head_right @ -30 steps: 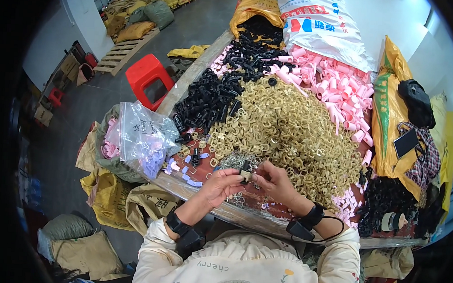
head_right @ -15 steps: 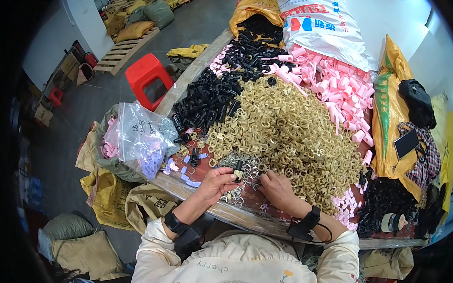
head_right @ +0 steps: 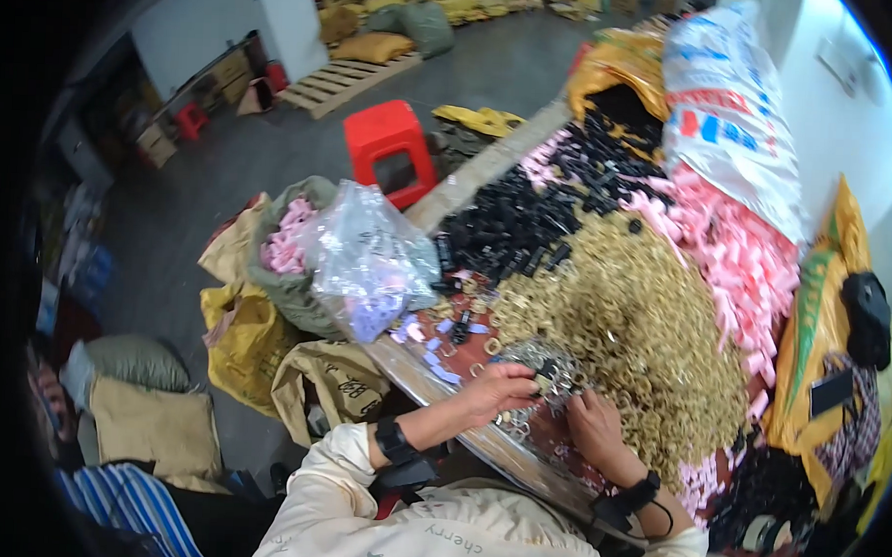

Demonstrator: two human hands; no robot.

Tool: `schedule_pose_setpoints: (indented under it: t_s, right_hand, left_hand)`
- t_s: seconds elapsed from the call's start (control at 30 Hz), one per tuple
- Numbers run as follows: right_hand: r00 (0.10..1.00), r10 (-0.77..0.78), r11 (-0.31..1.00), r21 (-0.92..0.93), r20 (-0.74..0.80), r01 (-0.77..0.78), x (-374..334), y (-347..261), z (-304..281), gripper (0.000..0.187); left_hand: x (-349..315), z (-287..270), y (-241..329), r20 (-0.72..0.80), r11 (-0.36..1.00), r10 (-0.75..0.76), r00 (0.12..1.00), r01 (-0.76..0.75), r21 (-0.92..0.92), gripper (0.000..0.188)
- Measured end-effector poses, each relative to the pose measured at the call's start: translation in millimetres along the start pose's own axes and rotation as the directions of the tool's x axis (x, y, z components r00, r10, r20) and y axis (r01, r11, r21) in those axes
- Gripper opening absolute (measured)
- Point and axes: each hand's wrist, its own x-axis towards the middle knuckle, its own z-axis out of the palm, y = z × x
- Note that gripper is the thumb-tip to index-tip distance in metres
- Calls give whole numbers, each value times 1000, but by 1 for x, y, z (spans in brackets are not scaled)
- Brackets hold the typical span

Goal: The person assembles components by hand by inserting a black plastic part into a pink plastic sleeve and then pressing a small metal clip onto the assembly. After completing the assembly, they place the finished item into a green bag.

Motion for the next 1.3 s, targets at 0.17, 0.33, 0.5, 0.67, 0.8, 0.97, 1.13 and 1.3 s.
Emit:
schedule_pose_setpoints:
  t_s: [0.17, 0.33, 0.5, 0.67, 0.8, 0.97, 1.13, 1.3]
  right_hand:
    - [998, 33, 987, 157, 53, -41, 0, -12, -10, 8]
    - [997, -26, 928, 373, 68, -1, 15, -22, -37, 6]
    - [999, 34, 823, 567, 29, -44, 15, -16, -49, 14]
    - [971, 225, 717, 662, 78, -219, 19, -21, -49, 19]
    - [955, 296, 704, 682, -28, -198, 14, -14, -38, 23]
    - [947, 305, 807, 555, -104, -199, 2, 2, -22, 17]
    - [971, 82, 939, 344, -225, 0, 2, -43, -69, 18]
    - [969, -40, 986, 148, -245, 78, -7, -31, -61, 24]
  left_hand:
    - [5, -2, -12, 15, 999, 21, 1000, -22, 27, 23]
    - [15, -3, -22, 65, 995, 34, 997, -40, 88, 18]
    - [13, 9, -21, 151, 995, -16, 988, 1, 98, 14]
    - [12, 7, -17, 144, 999, -22, 989, 18, 34, 16]
    - [11, 12, -16, 261, 998, -60, 963, 59, 12, 12]
    - [4, 29, -12, 271, 998, -27, 962, 41, -44, 15]
    - [-6, 35, -10, 290, 999, -17, 957, 31, -44, 13]
    - [-23, 34, 2, 296, 998, 53, 954, -55, -3, 13]
